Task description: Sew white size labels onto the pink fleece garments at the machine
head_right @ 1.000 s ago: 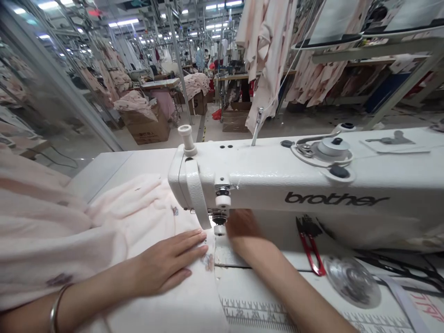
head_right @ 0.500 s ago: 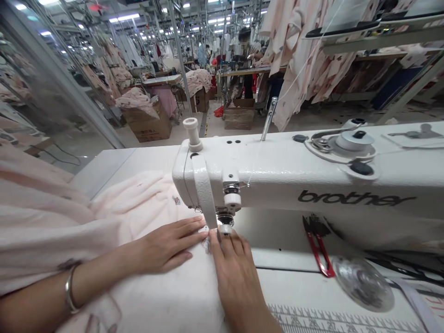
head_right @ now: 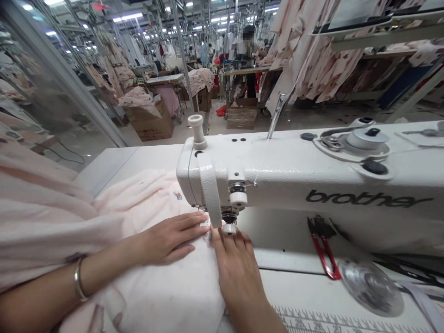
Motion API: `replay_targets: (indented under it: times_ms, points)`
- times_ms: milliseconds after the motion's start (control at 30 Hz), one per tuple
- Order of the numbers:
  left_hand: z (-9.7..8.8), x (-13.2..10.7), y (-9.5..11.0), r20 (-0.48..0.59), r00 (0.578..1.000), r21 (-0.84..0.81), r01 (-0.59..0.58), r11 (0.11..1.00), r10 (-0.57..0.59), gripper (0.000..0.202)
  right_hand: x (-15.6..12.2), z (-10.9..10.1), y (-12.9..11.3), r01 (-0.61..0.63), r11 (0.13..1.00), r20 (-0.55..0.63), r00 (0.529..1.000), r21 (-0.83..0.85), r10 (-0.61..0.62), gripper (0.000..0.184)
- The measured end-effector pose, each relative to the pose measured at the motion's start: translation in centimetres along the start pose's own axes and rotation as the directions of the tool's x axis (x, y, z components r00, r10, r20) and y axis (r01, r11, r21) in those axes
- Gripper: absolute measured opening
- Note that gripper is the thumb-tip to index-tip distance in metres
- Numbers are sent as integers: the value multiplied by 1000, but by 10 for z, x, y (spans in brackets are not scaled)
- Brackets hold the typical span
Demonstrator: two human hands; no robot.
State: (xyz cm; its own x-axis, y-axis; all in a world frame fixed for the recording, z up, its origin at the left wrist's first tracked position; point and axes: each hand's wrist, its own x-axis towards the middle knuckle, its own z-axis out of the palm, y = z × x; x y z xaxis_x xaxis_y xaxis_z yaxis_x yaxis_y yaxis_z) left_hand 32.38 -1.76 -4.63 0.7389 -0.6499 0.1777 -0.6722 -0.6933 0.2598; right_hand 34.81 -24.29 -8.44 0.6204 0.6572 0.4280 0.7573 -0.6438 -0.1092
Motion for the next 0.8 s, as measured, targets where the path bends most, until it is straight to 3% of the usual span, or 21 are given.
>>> replay_targets:
  times_ms: [367, 633, 800]
  points:
    - [-2, 2, -2, 3, 1000, 9, 25, 1000, -25, 44, -1, -5, 1, 11, 996, 23, 1000, -84, -9, 58]
    - [1, 10, -15, -52, 996, 3, 79, 997, -78, 38, -9, -2, -2, -116, 993, 91, 990, 34, 112, 71]
    - [6, 9, -13, -97, 992, 3, 86, 996, -85, 39, -15, -8, -6, -83, 993, 96, 993, 88, 75, 72]
